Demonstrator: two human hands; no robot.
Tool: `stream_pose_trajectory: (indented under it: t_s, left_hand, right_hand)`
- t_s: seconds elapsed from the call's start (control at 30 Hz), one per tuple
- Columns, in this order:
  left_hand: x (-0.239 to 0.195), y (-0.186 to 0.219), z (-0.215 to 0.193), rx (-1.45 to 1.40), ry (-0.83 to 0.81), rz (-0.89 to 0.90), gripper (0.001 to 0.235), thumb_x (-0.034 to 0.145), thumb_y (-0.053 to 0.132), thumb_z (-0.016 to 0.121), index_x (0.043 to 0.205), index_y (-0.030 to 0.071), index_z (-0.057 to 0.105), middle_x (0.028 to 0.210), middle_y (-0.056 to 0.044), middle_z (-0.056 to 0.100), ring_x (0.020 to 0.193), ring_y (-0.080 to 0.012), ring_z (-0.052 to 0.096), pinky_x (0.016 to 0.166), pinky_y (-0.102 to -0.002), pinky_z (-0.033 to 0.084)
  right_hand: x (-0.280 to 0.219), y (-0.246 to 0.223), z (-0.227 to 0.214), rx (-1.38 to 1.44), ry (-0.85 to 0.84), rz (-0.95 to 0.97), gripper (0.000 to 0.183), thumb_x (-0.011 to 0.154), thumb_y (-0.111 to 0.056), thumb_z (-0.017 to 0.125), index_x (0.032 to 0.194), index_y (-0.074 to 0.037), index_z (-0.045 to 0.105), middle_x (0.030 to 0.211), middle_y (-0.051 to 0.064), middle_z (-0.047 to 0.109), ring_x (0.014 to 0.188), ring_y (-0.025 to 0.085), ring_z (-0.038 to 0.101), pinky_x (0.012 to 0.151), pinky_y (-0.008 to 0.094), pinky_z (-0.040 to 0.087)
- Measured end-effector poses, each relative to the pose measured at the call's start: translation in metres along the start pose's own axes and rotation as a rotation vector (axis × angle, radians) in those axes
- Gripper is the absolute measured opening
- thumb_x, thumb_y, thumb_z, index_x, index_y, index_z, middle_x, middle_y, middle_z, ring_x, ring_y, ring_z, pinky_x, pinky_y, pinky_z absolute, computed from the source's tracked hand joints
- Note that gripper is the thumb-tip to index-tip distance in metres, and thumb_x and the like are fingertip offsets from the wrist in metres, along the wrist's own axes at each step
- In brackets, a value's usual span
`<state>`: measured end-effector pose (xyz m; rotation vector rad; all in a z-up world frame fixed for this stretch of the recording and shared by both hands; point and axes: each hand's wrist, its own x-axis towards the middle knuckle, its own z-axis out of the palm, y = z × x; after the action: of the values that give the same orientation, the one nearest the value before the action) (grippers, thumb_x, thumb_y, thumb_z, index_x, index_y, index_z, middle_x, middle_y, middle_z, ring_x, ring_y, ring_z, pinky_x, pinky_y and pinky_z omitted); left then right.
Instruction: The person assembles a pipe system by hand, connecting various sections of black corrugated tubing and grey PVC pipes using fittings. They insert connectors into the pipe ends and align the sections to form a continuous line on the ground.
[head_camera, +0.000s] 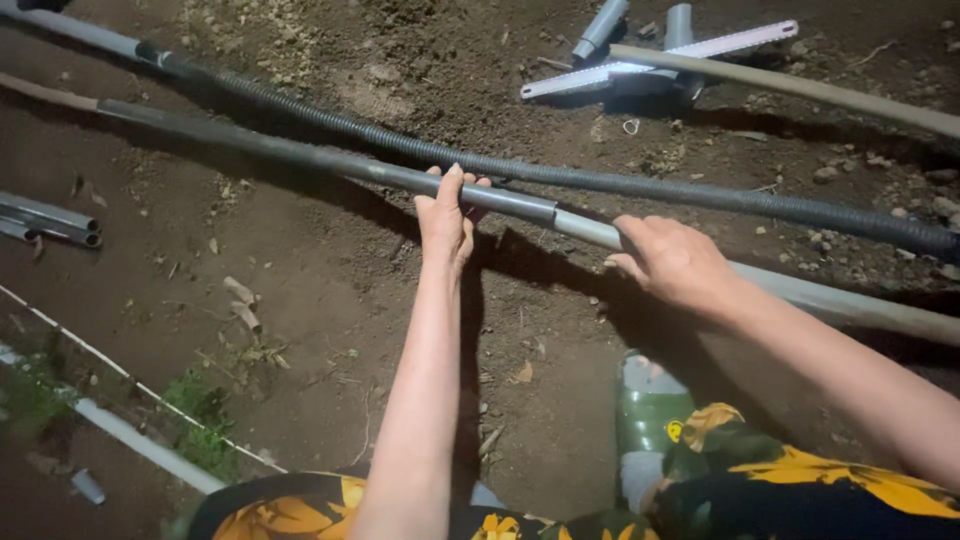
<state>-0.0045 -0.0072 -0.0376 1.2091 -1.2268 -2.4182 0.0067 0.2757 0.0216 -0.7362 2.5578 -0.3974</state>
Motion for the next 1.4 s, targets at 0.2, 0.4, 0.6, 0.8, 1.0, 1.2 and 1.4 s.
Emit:
stream_pose_trajectory:
  t_s: [0.2,0.4,0.6,0.8,1.0,1.2,1.4]
  left_hand:
    - [0.014,-0.015,-0.007,0.03,-0.012,0.029,0.065,0.082,0.023,0.073,0.13,0.004,0.034,0.091,-0.016,0.062,0.083,-0.0303,0.066,0.078,-0.061,0.047]
    - [0.026,-0.025,-0.017,0.082,0.0,0.019,0.061,0.08,0.027,0.076,0.124,0.007,0.04,0.092,-0.013,0.063,0.082,-0.0248,0.064,0.077,-0.056,0.049]
    - [0.032,-0.029,-0.024,0.054,0.002,0.002,0.053,0.081,0.024,0.073,0.12,0.008,0.041,0.088,-0.013,0.064,0.082,-0.0266,0.065,0.078,-0.055,0.048]
    - [0.039,-0.046,-0.041,-0.033,0.083,0.139,0.036,0.076,0.011,0.072,0.103,0.003,0.049,0.072,-0.016,0.06,0.063,-0.0266,0.065,0.062,-0.047,0.056]
    - [0.05,-0.066,-0.06,0.029,0.133,0.23,0.025,0.072,0.005,0.07,0.091,0.006,0.054,0.071,-0.01,0.058,0.062,-0.0196,0.064,0.06,-0.037,0.055]
    - [0.047,-0.064,-0.061,0.035,0.206,0.169,0.027,0.069,0.006,0.071,0.09,0.004,0.054,0.069,-0.011,0.058,0.062,-0.0206,0.063,0.06,-0.037,0.055]
    - [0.055,-0.071,-0.063,0.024,0.217,0.145,0.027,0.07,0.008,0.075,0.09,0.003,0.057,0.075,-0.01,0.057,0.066,-0.0196,0.064,0.059,-0.037,0.054]
  right_hand:
    - [-0.005,-0.003,-0.004,-0.026,0.028,-0.013,0.044,0.085,-0.038,0.056,0.119,-0.012,0.049,0.086,0.017,0.061,0.087,0.038,0.064,0.073,0.05,0.052]
    - [-0.005,0.001,-0.003,-0.039,-0.011,-0.003,0.039,0.084,-0.039,0.058,0.113,-0.014,0.049,0.083,0.014,0.059,0.085,0.037,0.065,0.07,0.048,0.052]
    - [-0.007,-0.002,-0.009,-0.015,-0.016,0.007,0.039,0.086,-0.037,0.057,0.115,-0.014,0.048,0.083,0.016,0.059,0.084,0.037,0.064,0.069,0.049,0.052]
    - [-0.004,0.01,0.0,-0.015,-0.038,0.009,0.039,0.083,-0.037,0.059,0.113,-0.015,0.048,0.085,0.016,0.06,0.082,0.038,0.065,0.066,0.051,0.053]
    - [-0.003,0.01,0.0,0.005,-0.072,0.031,0.04,0.083,-0.038,0.06,0.115,-0.017,0.048,0.089,0.014,0.061,0.086,0.036,0.066,0.068,0.05,0.054]
    - [-0.003,0.008,-0.004,0.01,-0.091,0.037,0.043,0.084,-0.034,0.059,0.121,-0.014,0.047,0.09,0.017,0.063,0.086,0.038,0.066,0.069,0.051,0.053]
    - [-0.006,-0.002,-0.016,0.025,-0.089,0.034,0.05,0.083,-0.037,0.06,0.125,-0.014,0.046,0.095,0.018,0.063,0.09,0.038,0.065,0.072,0.052,0.054]
